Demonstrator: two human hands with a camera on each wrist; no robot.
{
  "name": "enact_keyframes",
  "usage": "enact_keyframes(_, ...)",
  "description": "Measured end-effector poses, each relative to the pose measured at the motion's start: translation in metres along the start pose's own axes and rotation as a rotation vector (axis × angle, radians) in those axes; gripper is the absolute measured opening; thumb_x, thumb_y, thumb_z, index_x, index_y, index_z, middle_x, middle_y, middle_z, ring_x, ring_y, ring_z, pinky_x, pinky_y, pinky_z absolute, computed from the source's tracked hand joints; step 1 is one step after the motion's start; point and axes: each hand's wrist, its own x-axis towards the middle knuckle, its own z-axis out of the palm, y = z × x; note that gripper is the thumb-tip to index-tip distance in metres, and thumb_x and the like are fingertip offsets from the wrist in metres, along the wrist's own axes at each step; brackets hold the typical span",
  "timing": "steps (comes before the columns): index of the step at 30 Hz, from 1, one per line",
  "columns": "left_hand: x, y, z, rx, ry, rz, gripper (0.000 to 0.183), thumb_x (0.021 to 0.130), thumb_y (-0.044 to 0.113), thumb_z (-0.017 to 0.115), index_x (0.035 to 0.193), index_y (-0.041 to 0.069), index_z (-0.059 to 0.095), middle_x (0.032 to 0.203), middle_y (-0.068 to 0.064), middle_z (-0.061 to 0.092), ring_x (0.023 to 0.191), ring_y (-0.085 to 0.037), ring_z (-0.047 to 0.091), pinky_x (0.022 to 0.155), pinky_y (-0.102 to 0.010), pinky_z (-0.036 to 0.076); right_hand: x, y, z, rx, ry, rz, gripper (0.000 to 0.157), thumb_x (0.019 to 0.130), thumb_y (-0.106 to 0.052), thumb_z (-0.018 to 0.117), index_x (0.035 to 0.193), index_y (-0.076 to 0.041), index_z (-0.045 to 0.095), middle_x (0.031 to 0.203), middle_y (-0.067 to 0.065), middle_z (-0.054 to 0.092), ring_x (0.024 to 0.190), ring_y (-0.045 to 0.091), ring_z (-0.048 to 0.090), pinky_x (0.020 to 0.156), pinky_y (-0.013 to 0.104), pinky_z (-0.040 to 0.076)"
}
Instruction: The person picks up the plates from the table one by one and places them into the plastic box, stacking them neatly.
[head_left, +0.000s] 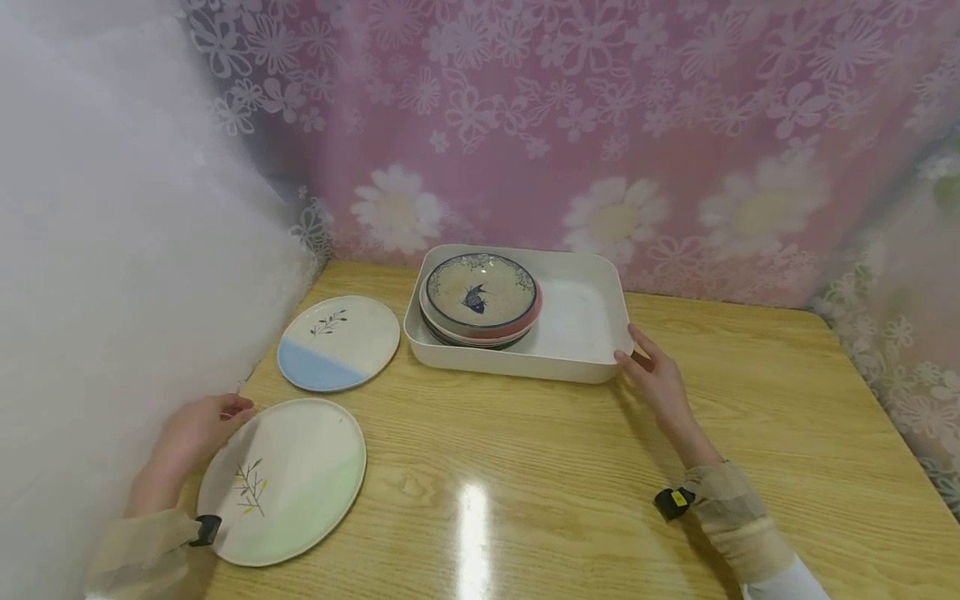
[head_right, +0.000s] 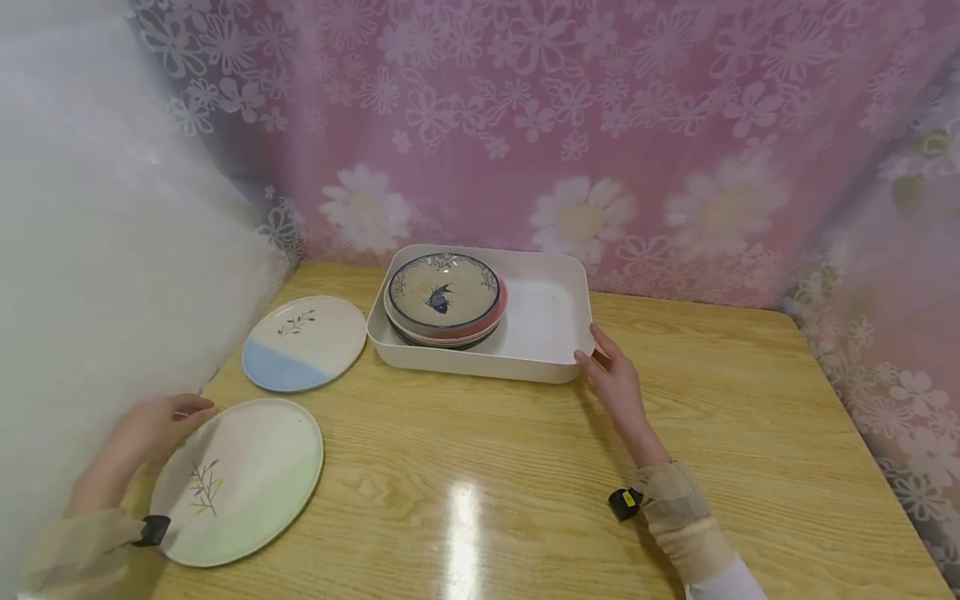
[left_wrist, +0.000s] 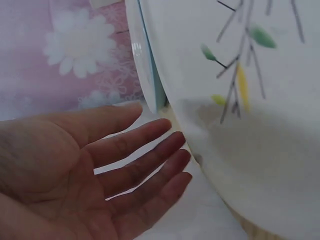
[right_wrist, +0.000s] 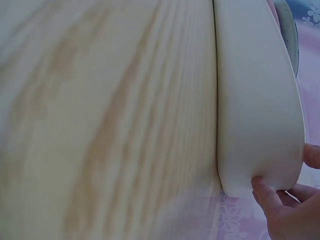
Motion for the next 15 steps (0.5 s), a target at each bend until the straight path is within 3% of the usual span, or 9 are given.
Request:
enact_keyframes(3,-0.001,-0.004,-0.001,0.028,-0.056,-0.011,0.033,0.102,0.019,0.057,0.112,-0.011,0.066,0.107,-0.03,0.069,0.1,-0.048,0.064,0.083,-0.056,0.051,0.001,0.0,0.0,-0.006,0.004,0.002,0.069,0.105,-0.033,0.057,0.162,-0.019,0.022,0.167,0.012,0.02,0.146,0.036,0.036,0.109,0.037,0.045)
enact_keyframes(8,-0.002,-0.009,0.0,0.043,-0.087,-0.023,0.026,0.099,0.019,0.06,0.103,-0.006,0.068,0.101,-0.028,0.069,0.096,-0.046,0.064,0.08,-0.053,0.052,0.0,-0.001,0.001,0.012,0.002,-0.001,0.069,0.105,-0.033,0.057,0.162,-0.018,0.021,0.167,0.012,0.018,0.147,0.036,0.034,0.113,0.053,0.037)
enact_keyframes(15,0.0,-0.018,0.007,0.065,-0.101,-0.039,0.021,0.098,0.022,0.064,0.095,0.001,0.067,0.091,-0.017,0.067,0.081,-0.03,0.061,0.069,-0.043,0.048,-0.001,-0.002,0.001,0.025,0.0,0.002,0.07,0.105,-0.035,0.056,0.163,-0.018,0.021,0.167,0.012,0.017,0.147,0.036,0.034,0.114,0.054,0.036)
